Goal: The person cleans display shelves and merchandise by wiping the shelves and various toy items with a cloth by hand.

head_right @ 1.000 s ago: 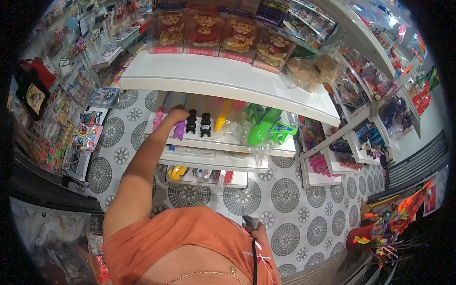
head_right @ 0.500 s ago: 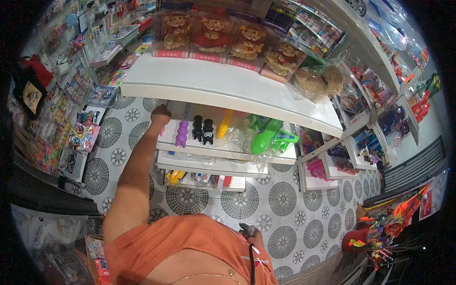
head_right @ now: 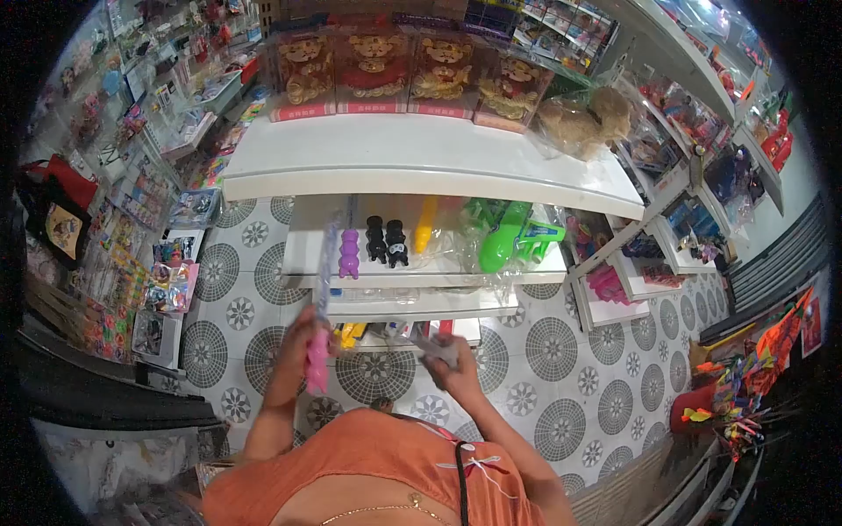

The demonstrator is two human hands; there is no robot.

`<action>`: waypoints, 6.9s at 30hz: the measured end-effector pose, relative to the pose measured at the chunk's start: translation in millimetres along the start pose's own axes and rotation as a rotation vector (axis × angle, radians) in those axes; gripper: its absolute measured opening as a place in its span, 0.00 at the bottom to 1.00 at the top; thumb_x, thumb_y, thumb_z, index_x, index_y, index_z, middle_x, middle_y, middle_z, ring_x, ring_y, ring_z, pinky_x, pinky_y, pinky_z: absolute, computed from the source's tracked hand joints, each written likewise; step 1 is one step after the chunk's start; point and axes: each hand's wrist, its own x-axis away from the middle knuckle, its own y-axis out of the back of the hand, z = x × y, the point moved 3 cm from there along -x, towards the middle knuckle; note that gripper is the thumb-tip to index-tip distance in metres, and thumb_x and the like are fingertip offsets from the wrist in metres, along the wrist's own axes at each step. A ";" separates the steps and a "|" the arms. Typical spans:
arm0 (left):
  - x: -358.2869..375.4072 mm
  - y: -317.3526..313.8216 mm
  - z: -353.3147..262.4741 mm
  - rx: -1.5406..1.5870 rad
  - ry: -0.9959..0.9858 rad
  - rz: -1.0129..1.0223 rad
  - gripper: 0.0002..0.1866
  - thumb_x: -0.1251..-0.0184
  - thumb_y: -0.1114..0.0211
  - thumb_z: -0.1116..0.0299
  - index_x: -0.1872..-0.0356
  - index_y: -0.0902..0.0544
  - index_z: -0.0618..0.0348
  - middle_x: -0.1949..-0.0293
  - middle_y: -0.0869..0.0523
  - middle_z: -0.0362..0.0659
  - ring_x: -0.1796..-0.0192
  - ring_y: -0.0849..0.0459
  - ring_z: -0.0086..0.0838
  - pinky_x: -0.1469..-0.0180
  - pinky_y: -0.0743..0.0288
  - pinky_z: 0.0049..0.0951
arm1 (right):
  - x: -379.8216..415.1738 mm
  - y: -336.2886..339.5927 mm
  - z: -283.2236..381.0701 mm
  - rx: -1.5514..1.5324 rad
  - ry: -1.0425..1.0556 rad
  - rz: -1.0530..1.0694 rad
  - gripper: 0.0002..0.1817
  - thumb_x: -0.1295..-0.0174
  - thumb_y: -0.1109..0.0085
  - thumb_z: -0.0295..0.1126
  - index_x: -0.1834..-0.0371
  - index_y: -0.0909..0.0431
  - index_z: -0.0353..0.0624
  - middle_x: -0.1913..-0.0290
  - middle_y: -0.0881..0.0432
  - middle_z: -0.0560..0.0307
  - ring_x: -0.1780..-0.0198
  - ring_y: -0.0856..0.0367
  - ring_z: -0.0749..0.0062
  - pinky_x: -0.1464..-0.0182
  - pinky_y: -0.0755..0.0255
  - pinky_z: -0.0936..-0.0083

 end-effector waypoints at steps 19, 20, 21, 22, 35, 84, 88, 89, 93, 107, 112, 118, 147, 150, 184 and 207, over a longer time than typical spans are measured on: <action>106.0 -172.5 36.4 -0.206 -0.050 0.581 0.28 0.38 0.46 0.76 0.35 0.42 0.61 0.69 0.27 0.36 0.73 0.28 0.16 0.71 0.30 0.18 | -54.1 110.6 137.6 -0.486 0.380 -0.267 0.14 0.48 0.49 0.26 0.58 0.27 0.35 0.64 0.21 0.52 0.61 0.22 0.61 0.58 0.29 0.73; 108.7 -179.0 38.0 -0.196 -0.056 0.589 0.26 0.36 0.47 0.73 0.37 0.40 0.61 0.69 0.27 0.36 0.73 0.28 0.16 0.72 0.31 0.18 | -52.4 115.1 133.8 -0.729 0.215 -0.237 0.15 0.47 0.49 0.28 0.55 0.29 0.36 0.65 0.22 0.51 0.62 0.22 0.61 0.60 0.28 0.71; 109.0 -184.5 41.0 -0.198 -0.029 0.620 0.25 0.35 0.47 0.72 0.37 0.39 0.61 0.70 0.27 0.36 0.74 0.29 0.17 0.72 0.31 0.18 | -47.6 117.0 129.4 -0.969 0.045 -0.202 0.17 0.46 0.49 0.30 0.52 0.30 0.38 0.66 0.22 0.50 0.63 0.22 0.61 0.62 0.27 0.69; 108.0 -188.7 45.1 -0.199 0.000 0.651 0.24 0.35 0.47 0.70 0.38 0.39 0.60 0.70 0.26 0.36 0.74 0.29 0.17 0.73 0.31 0.19 | -42.6 116.2 124.8 -1.096 0.052 -0.095 0.17 0.45 0.49 0.32 0.52 0.30 0.39 0.67 0.22 0.50 0.64 0.22 0.61 0.64 0.27 0.68; 110.3 -210.1 66.8 -0.498 -0.271 0.340 0.13 0.37 0.47 0.69 0.54 0.31 0.64 0.73 0.22 0.47 0.74 0.21 0.32 0.73 0.28 0.31 | 88.1 42.3 81.4 -0.743 0.046 -0.100 0.16 0.38 0.48 0.36 0.52 0.32 0.38 0.63 0.22 0.55 0.58 0.23 0.71 0.55 0.28 0.76; 33.0 -157.0 29.8 0.221 -0.223 -0.088 0.09 0.39 0.42 0.65 0.62 0.28 0.57 0.74 0.24 0.41 0.73 0.21 0.32 0.74 0.22 0.34 | 99.3 -0.2 58.7 0.457 0.561 0.126 0.35 0.59 0.40 0.25 0.41 0.33 0.58 0.55 0.27 0.46 0.54 0.25 0.52 0.57 0.28 0.64; 5.9 -115.4 13.2 0.023 -0.108 -0.059 0.09 0.40 0.41 0.67 0.63 0.29 0.56 0.75 0.25 0.41 0.79 0.24 0.29 0.79 0.23 0.32 | 112.2 18.6 15.7 0.683 0.208 0.530 0.32 0.57 0.39 0.29 0.42 0.32 0.58 0.51 0.25 0.50 0.52 0.25 0.52 0.55 0.29 0.62; -3.0 -100.1 6.5 -0.033 -0.052 -0.014 0.08 0.40 0.41 0.67 0.63 0.29 0.56 0.75 0.25 0.42 0.79 0.24 0.29 0.80 0.23 0.32 | 117.1 28.7 -2.4 0.660 0.185 0.468 0.30 0.57 0.39 0.30 0.44 0.30 0.57 0.51 0.24 0.50 0.53 0.25 0.52 0.55 0.29 0.62; -42.1 -36.2 -36.0 -0.449 -0.001 -0.122 0.10 0.46 0.40 0.71 0.64 0.29 0.60 0.76 0.26 0.44 0.81 0.25 0.28 0.83 0.25 0.33 | 167.0 91.9 -102.2 0.685 -0.106 0.182 0.24 0.56 0.37 0.36 0.51 0.25 0.53 0.58 0.21 0.48 0.57 0.23 0.52 0.57 0.29 0.63; -226.9 21.2 -45.2 -1.650 -0.125 -0.238 0.24 0.65 0.33 0.69 0.62 0.22 0.72 0.62 0.19 0.62 0.57 0.19 0.48 0.54 0.25 0.35 | 323.9 109.1 -220.3 0.386 -0.996 -0.119 0.28 0.58 0.35 0.39 0.52 0.24 0.38 0.60 0.19 0.44 0.57 0.20 0.54 0.55 0.27 0.66; -249.0 30.5 -25.3 -1.600 -0.291 -0.102 0.32 0.63 0.33 0.64 0.52 0.25 0.72 0.55 0.22 0.62 0.51 0.21 0.47 0.48 0.28 0.34 | 332.7 106.3 -208.4 0.342 -1.179 -0.212 0.28 0.61 0.32 0.37 0.53 0.23 0.37 0.64 0.18 0.46 0.62 0.18 0.59 0.60 0.26 0.68; -172.7 -18.1 -69.9 -1.833 -0.325 -0.070 0.38 0.60 0.31 0.59 0.44 0.30 0.68 0.49 0.24 0.59 0.44 0.27 0.47 0.44 0.32 0.35 | 324.4 106.3 -235.6 0.434 -1.004 -0.135 0.27 0.60 0.33 0.38 0.54 0.24 0.37 0.62 0.18 0.44 0.62 0.18 0.59 0.63 0.26 0.68; 221.6 -170.7 -223.6 -0.439 -1.137 2.350 0.08 0.45 0.53 0.84 0.70 0.23 0.69 0.62 0.20 0.54 0.58 0.20 0.41 0.48 0.27 0.34 | 366.2 117.6 -266.1 0.131 -0.970 -0.326 0.31 0.60 0.31 0.42 0.54 0.24 0.34 0.54 0.21 0.41 0.51 0.22 0.54 0.51 0.30 0.69; 229.9 -202.2 -224.2 -0.716 -1.140 2.206 0.12 0.40 0.47 0.69 0.57 0.21 0.57 0.63 0.18 0.47 0.59 0.19 0.37 0.55 0.25 0.34 | 377.6 126.9 -275.2 0.261 -1.066 -0.255 0.34 0.63 0.30 0.45 0.53 0.25 0.33 0.53 0.21 0.41 0.49 0.23 0.54 0.50 0.30 0.69; 272.8 -266.6 -207.7 -1.115 -1.271 1.988 0.09 0.47 0.47 0.68 0.75 0.23 0.64 0.70 0.22 0.49 0.65 0.21 0.38 0.72 0.28 0.32 | 340.6 131.1 -258.5 0.340 -0.996 -0.132 0.37 0.58 0.33 0.44 0.46 0.30 0.31 0.48 0.25 0.39 0.45 0.26 0.54 0.46 0.33 0.68; 166.3 -213.2 -244.0 -0.981 -0.934 1.493 0.20 0.43 0.41 0.60 0.53 0.24 0.64 0.59 0.20 0.52 0.56 0.21 0.40 0.56 0.27 0.35 | -55.8 167.6 197.7 0.550 0.270 -0.270 0.20 0.55 0.34 0.41 0.62 0.22 0.38 0.63 0.24 0.47 0.66 0.23 0.63 0.63 0.30 0.70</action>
